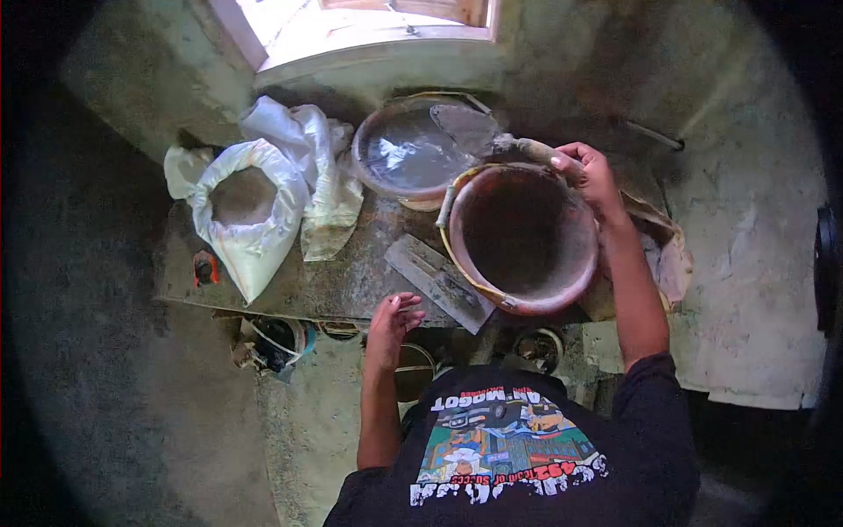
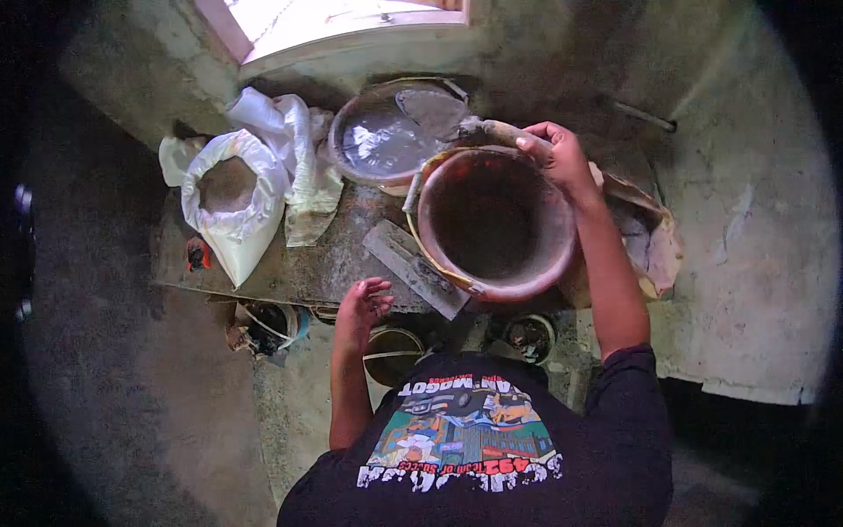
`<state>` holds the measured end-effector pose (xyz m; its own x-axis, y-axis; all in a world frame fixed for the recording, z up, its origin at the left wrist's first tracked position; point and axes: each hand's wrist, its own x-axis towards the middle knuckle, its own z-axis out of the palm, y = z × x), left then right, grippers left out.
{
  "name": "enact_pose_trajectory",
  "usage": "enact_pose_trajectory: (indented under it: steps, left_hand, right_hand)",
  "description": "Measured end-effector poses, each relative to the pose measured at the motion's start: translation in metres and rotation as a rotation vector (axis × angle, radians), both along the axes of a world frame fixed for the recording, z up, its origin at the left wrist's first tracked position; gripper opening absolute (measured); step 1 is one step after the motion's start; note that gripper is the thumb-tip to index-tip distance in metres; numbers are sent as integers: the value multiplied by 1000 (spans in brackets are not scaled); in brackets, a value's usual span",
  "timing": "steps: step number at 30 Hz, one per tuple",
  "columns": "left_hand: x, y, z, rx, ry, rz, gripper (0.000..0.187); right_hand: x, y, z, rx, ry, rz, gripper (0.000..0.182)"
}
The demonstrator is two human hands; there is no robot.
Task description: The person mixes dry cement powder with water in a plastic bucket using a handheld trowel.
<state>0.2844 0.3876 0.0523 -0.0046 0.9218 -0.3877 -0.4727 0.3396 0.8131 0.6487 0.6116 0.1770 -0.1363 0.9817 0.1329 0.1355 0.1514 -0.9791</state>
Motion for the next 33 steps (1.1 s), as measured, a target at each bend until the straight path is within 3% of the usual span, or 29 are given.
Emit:
enact_pose_trajectory:
  steps: [11, 13, 15, 17, 24, 28, 30, 33]
  left_hand:
    - [16, 20, -9, -3, -18, -133, 39]
    - [16, 20, -9, -14, -18, -144, 39]
    - [16, 21, -10, -26, -21, -154, 39]
    - [16, 20, -11, -4, -35, -161, 39]
    - [7, 10, -10, -37, 43, -89, 38]
    - [4, -4, -14, -34, 38, -90, 37]
    - [2, -7, -10, -28, 32, -71, 37]
    - [-6, -17, -3, -9, -27, -9, 35]
  right_hand:
    - [53, -122, 15, 290, -448, -262, 36]
    - [52, -134, 18, 355, -638, -334, 35]
    - [58, -134, 13, 405, -657, -309, 35]
    - [58, -132, 15, 686, -793, -255, 37]
    - [11, -85, 26, 909, -801, -228, 37]
    - [-51, -27, 23, 541, -476, -223, 32]
    - [-72, 4, 14, 403, -473, -233, 33]
    - [-84, 53, -18, 442, -553, -231, 33]
